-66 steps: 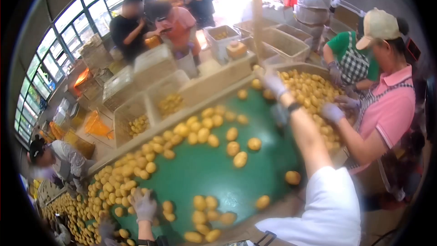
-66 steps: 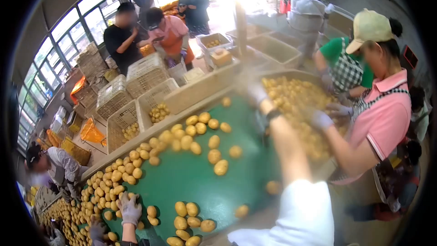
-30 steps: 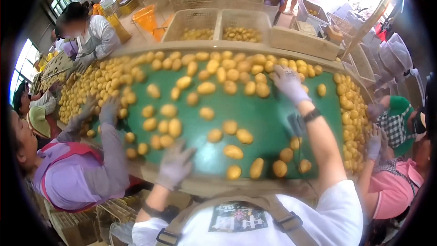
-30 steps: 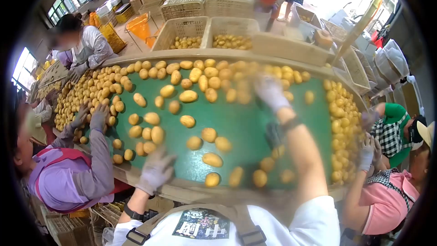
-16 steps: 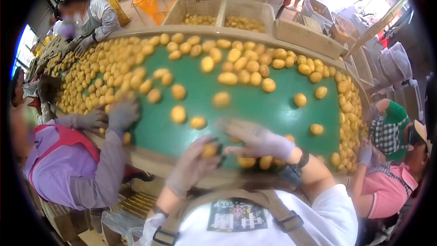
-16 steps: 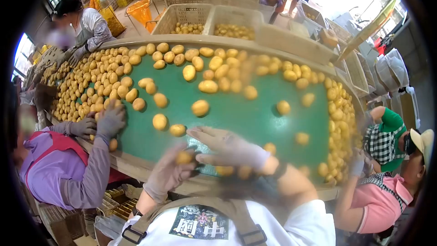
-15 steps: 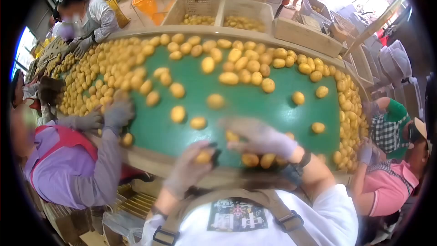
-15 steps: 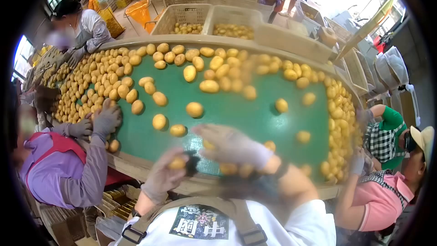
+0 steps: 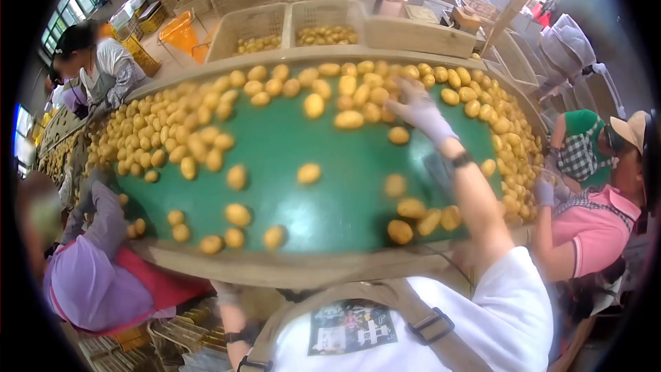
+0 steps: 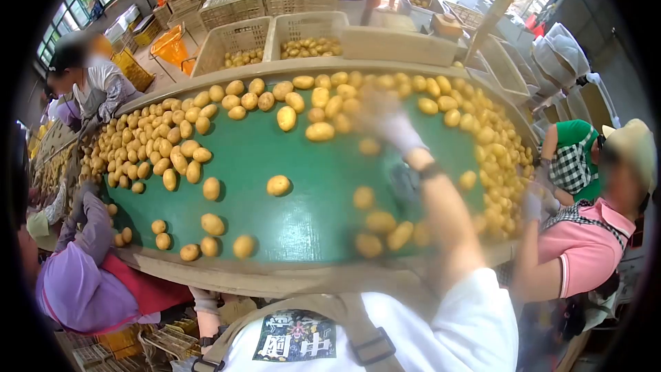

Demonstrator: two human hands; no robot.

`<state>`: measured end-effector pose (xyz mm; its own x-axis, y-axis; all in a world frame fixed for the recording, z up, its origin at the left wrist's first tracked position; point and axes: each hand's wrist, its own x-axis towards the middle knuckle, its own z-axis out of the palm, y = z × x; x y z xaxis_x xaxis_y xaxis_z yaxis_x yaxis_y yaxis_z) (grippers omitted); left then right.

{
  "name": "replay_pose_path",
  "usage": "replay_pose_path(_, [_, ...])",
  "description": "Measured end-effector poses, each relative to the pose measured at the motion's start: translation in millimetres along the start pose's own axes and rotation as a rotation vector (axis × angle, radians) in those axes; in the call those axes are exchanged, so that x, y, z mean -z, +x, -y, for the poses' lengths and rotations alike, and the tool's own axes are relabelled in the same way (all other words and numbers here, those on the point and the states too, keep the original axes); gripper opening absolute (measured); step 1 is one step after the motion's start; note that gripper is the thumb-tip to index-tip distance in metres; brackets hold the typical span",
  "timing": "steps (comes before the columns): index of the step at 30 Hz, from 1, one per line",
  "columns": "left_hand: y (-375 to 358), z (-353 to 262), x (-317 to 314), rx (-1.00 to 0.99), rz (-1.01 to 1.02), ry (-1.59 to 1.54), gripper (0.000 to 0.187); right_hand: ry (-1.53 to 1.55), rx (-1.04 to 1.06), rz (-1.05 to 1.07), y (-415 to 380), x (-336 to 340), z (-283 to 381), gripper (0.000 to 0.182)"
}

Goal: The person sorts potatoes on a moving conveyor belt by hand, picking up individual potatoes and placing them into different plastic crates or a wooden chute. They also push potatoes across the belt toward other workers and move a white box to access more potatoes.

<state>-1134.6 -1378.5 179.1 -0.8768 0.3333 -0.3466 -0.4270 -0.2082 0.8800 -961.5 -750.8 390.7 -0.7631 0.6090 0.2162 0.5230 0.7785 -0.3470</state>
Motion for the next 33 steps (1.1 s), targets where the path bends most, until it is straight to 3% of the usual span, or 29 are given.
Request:
replay_pose_path(1, [8.7,1.6,-2.9,0.276,-0.021,-0.481,0.046,-0.115,0.023,0.034,3.9,-8.2,7.1,0.051])
replay_pose_path(4, [-26.3,-69.9,-63.0,0.242,-0.256,-0.446,0.056,-0.308,-0.029,0.214,-7.6,-22.0,23.8,0.057])
replay_pose_path(6, [-16.0,-49.2,38.9,-0.178,-0.526,-0.080,0.053,-0.319,-0.065,0.342,-11.8,-19.1,29.2,0.058])
replay_pose_path(8, [-39.7,-81.4,6.6,-0.473,-0.599,0.391,0.048,-0.247,-0.062,0.458,-19.6,-0.3,30.6,0.056])
replay_pose_path(10, [-58.6,-131.5,-49.2,-0.657,-0.595,0.646,0.045,-0.391,0.037,0.247,-13.6,3.4,20.9,0.055])
replay_pose_path(11, [-59.2,-148.0,-79.6,-0.720,-0.569,0.715,0.044,-0.581,0.236,-0.018,-11.9,-8.2,-1.0,0.055])
replay_pose_path(14, [-60.5,-165.1,-147.3,-0.886,-0.225,1.085,0.042,-0.343,0.198,-0.117,20.2,-22.9,-26.6,0.058])
replay_pose_path(15, [-54.0,-165.9,-176.6,-0.886,-0.121,1.081,0.040,-0.390,0.104,0.124,30.2,7.9,4.7,0.059])
replay_pose_path(20, [-18.4,-165.3,-335.2,-1.079,0.560,1.156,0.040,-0.407,-0.053,0.753,85.9,5.2,-9.6,0.061])
replay_pose_path(23, [11.7,-139.1,-412.9,-1.197,0.857,1.207,0.040,-0.589,0.086,1.041,81.7,22.8,-7.1,0.057])
replay_pose_path(26, [40.7,-93.1,-484.4,-1.232,1.087,1.310,0.044,-0.479,0.046,0.974,69.3,26.1,-31.2,0.048])
replay_pose_path(30, [50.5,-48.8,-577.2,-1.192,1.212,1.623,0.050,-0.221,-0.151,0.376,2.5,69.4,-28.0,0.049])
replay_pose_path(32, [52.6,-22.8,-611.7,-1.158,1.244,1.695,0.051,0.108,-0.158,-0.165,-28.3,30.4,-95.4,0.056])
replay_pose_path(33, [58.8,-4.0,-613.5,-1.293,1.217,1.510,0.043,0.180,-0.141,-0.333,-38.6,38.6,-100.6,0.058])
